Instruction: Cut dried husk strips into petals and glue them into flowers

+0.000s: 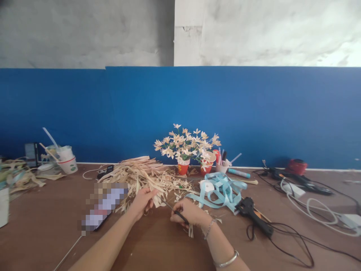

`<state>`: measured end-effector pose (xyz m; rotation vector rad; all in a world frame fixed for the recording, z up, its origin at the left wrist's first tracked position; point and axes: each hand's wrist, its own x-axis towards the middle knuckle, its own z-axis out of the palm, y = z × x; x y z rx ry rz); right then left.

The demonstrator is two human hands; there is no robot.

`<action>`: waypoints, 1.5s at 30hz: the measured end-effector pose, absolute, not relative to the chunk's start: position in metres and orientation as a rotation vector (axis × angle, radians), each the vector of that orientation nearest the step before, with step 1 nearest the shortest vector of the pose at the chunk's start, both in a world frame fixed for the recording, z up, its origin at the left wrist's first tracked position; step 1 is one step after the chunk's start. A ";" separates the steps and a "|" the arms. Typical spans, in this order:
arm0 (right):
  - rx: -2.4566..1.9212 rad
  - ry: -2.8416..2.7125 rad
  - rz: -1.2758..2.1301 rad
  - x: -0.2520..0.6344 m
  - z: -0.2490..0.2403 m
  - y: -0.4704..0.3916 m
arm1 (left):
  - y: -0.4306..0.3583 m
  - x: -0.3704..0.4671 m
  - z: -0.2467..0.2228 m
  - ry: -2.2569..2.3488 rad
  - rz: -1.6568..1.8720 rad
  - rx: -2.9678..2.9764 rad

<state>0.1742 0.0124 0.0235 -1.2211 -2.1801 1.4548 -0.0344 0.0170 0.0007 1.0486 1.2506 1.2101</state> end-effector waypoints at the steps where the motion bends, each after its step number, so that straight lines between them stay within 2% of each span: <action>1: -1.223 -2.182 1.455 0.174 0.024 0.013 | 0.017 -0.034 0.001 1.245 1.210 1.042; 10: -1.237 -2.205 1.376 0.175 0.023 0.014 | 0.010 -0.031 0.015 1.156 1.219 0.909; 21: -1.288 -2.183 1.384 0.175 0.027 0.012 | 0.013 -0.029 0.008 1.206 1.241 0.928; 28: -1.217 -2.033 1.541 0.172 0.027 0.011 | 0.016 -0.030 0.010 1.217 1.466 0.801; 30: -1.106 -1.963 1.489 0.168 0.022 0.014 | 0.016 -0.029 0.010 1.203 1.497 0.766; 36: -1.001 -1.614 1.010 0.143 0.001 0.020 | 0.009 -0.016 0.008 1.157 1.406 0.781; 45: -1.080 -1.435 1.030 0.131 -0.005 0.017 | -0.001 -0.004 0.011 1.115 1.336 0.845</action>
